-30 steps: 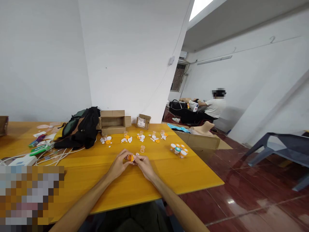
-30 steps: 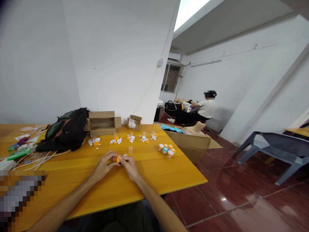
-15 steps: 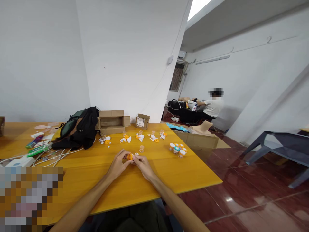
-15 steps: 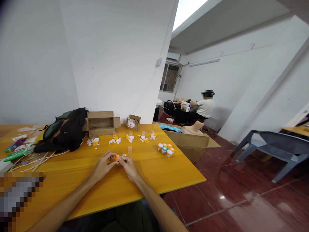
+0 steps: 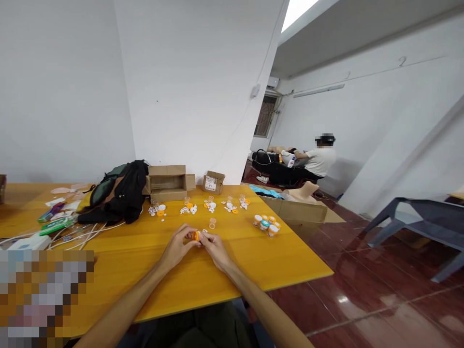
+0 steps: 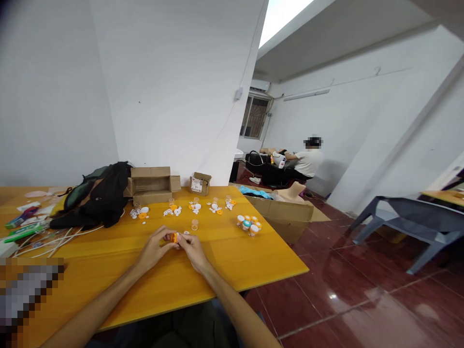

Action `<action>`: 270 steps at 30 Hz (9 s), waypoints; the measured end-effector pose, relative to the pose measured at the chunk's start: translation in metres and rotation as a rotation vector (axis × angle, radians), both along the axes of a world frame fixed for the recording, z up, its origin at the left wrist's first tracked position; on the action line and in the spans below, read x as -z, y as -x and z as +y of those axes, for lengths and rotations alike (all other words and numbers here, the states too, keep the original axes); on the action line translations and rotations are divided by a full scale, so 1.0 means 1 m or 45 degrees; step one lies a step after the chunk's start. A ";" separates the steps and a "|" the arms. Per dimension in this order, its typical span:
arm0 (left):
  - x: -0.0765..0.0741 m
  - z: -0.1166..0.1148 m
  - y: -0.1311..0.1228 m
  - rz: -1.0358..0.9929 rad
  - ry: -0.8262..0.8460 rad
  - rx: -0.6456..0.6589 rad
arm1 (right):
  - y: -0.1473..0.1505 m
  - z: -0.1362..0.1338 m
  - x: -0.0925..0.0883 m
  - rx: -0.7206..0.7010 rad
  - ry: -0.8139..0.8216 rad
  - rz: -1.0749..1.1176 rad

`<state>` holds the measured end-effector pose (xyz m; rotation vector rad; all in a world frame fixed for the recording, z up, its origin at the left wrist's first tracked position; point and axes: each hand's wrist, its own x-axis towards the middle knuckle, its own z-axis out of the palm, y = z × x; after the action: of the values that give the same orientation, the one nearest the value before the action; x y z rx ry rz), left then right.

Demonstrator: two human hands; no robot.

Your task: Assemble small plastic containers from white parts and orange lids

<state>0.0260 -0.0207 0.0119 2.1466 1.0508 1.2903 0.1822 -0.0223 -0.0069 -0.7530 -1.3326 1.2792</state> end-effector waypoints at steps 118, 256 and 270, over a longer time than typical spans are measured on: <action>-0.001 0.000 -0.002 -0.250 0.214 0.230 | 0.000 0.004 0.007 -0.044 0.125 -0.162; 0.017 0.031 0.020 -0.649 0.684 0.089 | -0.004 0.036 0.008 0.244 -0.955 -0.849; 0.011 0.027 0.016 -0.676 0.740 0.058 | -0.003 0.037 0.009 0.243 -1.022 -0.850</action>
<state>0.0095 0.0061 0.0008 1.2979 0.9792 1.2381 0.1849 0.0143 -0.0161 -0.7102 -2.0535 0.2454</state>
